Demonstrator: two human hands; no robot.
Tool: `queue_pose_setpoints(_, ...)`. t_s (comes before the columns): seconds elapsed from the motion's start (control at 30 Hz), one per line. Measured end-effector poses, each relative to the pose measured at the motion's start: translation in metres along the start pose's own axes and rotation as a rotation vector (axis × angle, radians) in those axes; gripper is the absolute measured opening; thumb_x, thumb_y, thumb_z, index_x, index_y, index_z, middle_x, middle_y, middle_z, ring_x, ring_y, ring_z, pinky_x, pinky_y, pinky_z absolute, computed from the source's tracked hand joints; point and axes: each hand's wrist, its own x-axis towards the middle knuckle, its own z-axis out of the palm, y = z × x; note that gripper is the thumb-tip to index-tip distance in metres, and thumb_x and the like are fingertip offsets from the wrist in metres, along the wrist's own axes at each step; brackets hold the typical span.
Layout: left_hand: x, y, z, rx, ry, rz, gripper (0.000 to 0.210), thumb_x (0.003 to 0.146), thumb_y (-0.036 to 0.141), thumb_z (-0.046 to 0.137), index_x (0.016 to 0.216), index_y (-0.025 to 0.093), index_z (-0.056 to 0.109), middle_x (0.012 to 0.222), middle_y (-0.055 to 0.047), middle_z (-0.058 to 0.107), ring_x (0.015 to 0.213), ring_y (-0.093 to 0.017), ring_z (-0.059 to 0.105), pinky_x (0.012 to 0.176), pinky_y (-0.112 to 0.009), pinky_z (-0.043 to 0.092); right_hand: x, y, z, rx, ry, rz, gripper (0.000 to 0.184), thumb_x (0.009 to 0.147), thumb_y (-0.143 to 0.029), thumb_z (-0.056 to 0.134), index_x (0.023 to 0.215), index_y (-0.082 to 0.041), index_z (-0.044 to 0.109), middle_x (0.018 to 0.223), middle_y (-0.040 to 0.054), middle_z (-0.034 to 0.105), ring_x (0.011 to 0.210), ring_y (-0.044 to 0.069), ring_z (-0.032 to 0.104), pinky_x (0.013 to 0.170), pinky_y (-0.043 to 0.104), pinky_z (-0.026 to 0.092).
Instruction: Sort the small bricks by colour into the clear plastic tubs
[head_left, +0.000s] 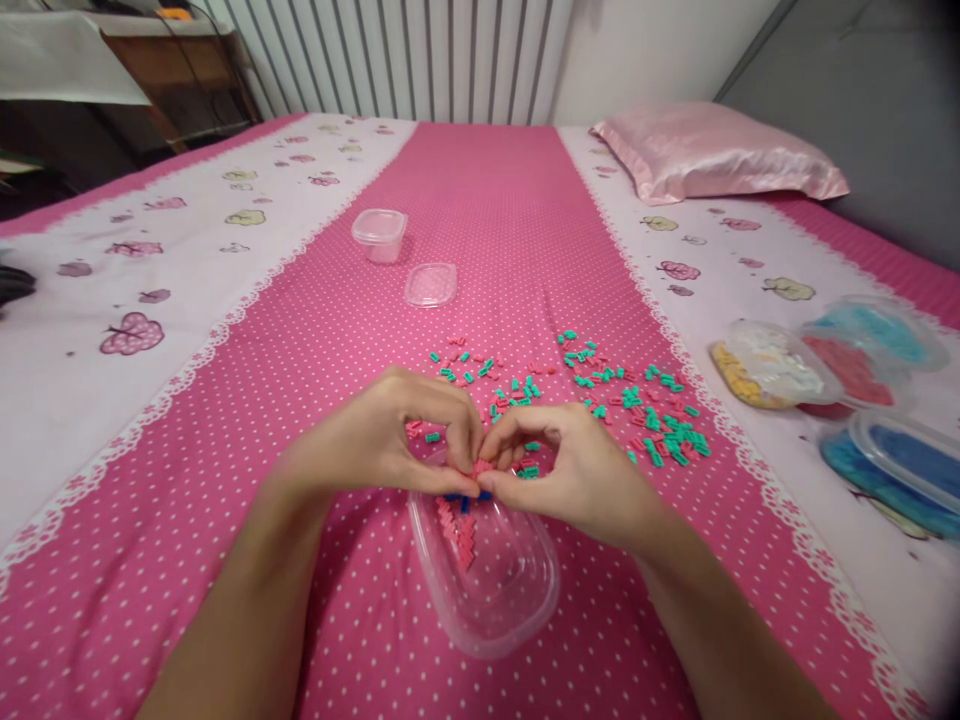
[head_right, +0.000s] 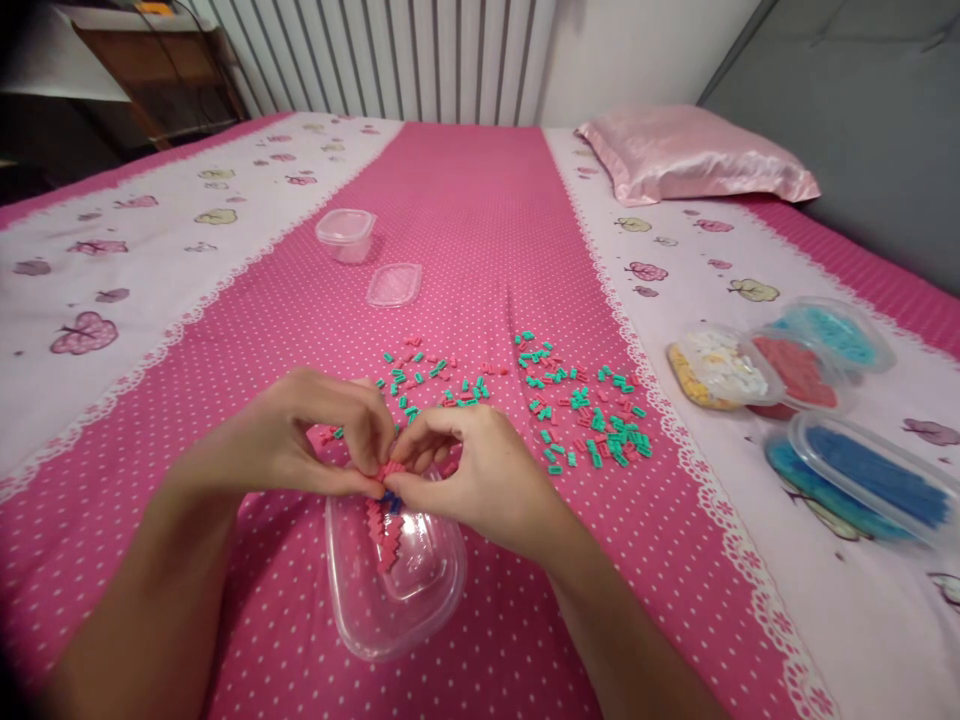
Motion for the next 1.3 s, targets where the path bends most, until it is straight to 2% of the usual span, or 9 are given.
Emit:
queue_pose_setpoints(0.27,-0.001,-0.002,-0.002,-0.025,-0.053,-0.071,0.014,0.081,0.021,0.078,0.075,0.016,0.066,0.078,-0.002,0.073,0.073,-0.012,0.068,0.068,-0.021,0.053,-0.002,-0.007,-0.002,-0.056,-0.026,0.004,0.005,0.078,-0.022,0.076,0.083,-0.022,0.073,0.079,-0.0027,0.074,0.074,0.012,0.066,0.069,0.024,0.05)
queue_pose_setpoints(0.33,-0.003,-0.001,-0.005,-0.061,-0.105,-0.107,0.012,0.08,0.02,0.079,0.08,0.017,0.068,0.079,-0.002,0.073,0.073,-0.012,0.068,0.069,-0.021,0.053,-0.002,-0.007,-0.016,-0.112,-0.019,0.018,0.007,0.08,-0.026,0.076,0.087,-0.024,0.075,0.084,-0.0014,0.076,0.077,0.014,0.067,0.071,0.026,0.05)
queue_pose_setpoints(0.5,-0.004,0.0,-0.008,-0.078,-0.217,-0.099,0.012,0.08,0.017,0.077,0.092,0.018,0.074,0.085,-0.004,0.075,0.077,-0.014,0.068,0.073,-0.023,0.053,-0.005,0.012,-0.066,-0.442,0.244,0.083,0.008,0.086,-0.028,0.069,0.084,-0.021,0.073,0.08,0.0012,0.073,0.073,0.016,0.065,0.068,0.03,0.046)
queue_pose_setpoints(0.67,-0.001,-0.002,-0.006,-0.068,-0.228,-0.11,0.019,0.078,0.014,0.079,0.097,0.018,0.075,0.086,-0.004,0.075,0.077,-0.013,0.067,0.072,-0.022,0.052,-0.008,0.038,-0.077,-0.742,0.113,0.306,0.005,0.08,-0.017,0.071,0.084,-0.021,0.071,0.073,0.0003,0.07,0.066,0.016,0.062,0.061,0.029,0.041)
queue_pose_setpoints(0.83,0.001,-0.002,-0.005,-0.044,-0.233,-0.122,0.011,0.081,0.017,0.078,0.091,0.017,0.075,0.086,-0.004,0.075,0.078,-0.013,0.067,0.071,-0.022,0.051,-0.006,0.036,-0.07,-0.814,0.064,0.331,0.009,0.082,-0.014,0.066,0.079,-0.021,0.071,0.077,0.002,0.071,0.071,0.017,0.064,0.062,0.029,0.042)
queue_pose_setpoints(0.97,0.001,-0.002,-0.005,-0.043,-0.222,-0.094,0.006,0.084,0.021,0.075,0.088,0.017,0.074,0.087,-0.004,0.075,0.08,-0.013,0.068,0.074,-0.023,0.051,-0.005,0.023,-0.068,-0.714,0.134,0.264,0.008,0.082,-0.015,0.065,0.077,-0.019,0.069,0.071,0.001,0.069,0.066,0.015,0.061,0.062,0.028,0.042)
queue_pose_setpoints(1.07,0.001,-0.002,-0.005,-0.042,-0.215,-0.081,0.003,0.085,0.02,0.073,0.087,0.017,0.073,0.088,-0.004,0.074,0.083,-0.013,0.067,0.077,-0.023,0.052,-0.003,0.012,-0.055,-0.493,0.214,0.161,0.004,0.081,-0.019,0.065,0.08,-0.02,0.068,0.073,0.0003,0.067,0.066,0.014,0.059,0.063,0.027,0.044)
queue_pose_setpoints(1.2,0.001,-0.002,-0.005,-0.025,-0.185,-0.074,0.002,0.084,0.015,0.072,0.085,0.017,0.071,0.087,-0.003,0.073,0.083,-0.013,0.067,0.078,-0.023,0.052,-0.003,-0.001,-0.028,-0.121,0.061,0.087,0.012,0.08,-0.022,0.068,0.092,-0.021,0.067,0.074,-0.0017,0.064,0.066,0.012,0.057,0.061,0.025,0.046)
queue_pose_setpoints(1.3,0.0,-0.003,-0.003,0.014,-0.135,-0.095,0.007,0.083,0.019,0.073,0.088,0.017,0.069,0.086,-0.003,0.073,0.079,-0.013,0.066,0.073,-0.022,0.051,-0.003,-0.005,-0.016,-0.029,-0.049,0.071,0.006,0.083,-0.022,0.068,0.089,-0.022,0.067,0.079,-0.0015,0.065,0.07,0.012,0.059,0.063,0.025,0.046)
